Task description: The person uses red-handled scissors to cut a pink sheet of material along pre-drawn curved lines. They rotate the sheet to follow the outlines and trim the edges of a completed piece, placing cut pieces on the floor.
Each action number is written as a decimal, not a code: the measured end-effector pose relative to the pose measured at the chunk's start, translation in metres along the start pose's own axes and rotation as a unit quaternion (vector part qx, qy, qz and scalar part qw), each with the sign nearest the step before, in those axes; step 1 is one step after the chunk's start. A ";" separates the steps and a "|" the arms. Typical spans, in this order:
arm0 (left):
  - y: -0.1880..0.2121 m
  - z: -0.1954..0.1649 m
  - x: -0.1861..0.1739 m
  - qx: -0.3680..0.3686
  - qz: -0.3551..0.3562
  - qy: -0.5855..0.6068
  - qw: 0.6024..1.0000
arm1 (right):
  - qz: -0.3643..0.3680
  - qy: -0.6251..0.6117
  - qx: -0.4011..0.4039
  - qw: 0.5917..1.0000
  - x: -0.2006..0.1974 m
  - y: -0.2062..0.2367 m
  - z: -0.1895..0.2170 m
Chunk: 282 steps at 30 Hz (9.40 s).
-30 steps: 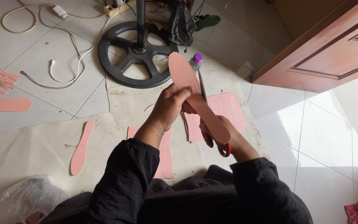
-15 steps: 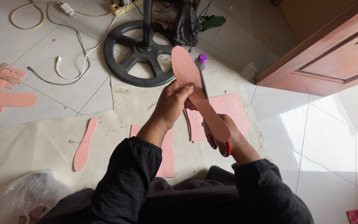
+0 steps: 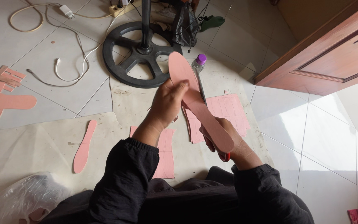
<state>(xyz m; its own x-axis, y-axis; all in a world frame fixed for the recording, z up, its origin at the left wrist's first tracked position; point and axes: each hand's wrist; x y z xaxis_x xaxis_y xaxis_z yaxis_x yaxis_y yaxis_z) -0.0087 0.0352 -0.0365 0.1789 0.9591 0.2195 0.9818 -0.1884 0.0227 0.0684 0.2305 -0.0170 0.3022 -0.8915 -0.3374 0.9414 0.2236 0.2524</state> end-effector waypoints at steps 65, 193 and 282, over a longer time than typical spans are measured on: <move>0.017 -0.005 0.019 -0.060 0.155 0.060 0.984 | -0.056 0.032 0.020 0.998 -0.009 0.008 0.016; 0.105 0.198 -0.206 -0.455 -0.337 -0.510 0.648 | -0.001 0.461 0.070 0.885 0.007 0.025 -0.007; 0.009 -0.011 -0.002 -0.019 0.074 0.212 0.974 | -0.159 -0.048 -0.101 0.981 -0.013 -0.021 0.042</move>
<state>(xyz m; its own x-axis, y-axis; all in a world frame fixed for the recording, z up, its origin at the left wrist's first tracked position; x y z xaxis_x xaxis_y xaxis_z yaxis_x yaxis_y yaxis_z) -0.0008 0.0294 -0.0255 0.2682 0.7484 0.6066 0.9428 -0.3334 -0.0055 0.0387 0.2210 0.0200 -0.0179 -0.9594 -0.2814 0.9992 -0.0069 -0.0399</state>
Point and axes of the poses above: each hand's wrist, its own y-axis away from the middle knuckle, its own x-axis out of the palm, z = x × y, and after that the axes turned 8 degrees about -x, right-handed
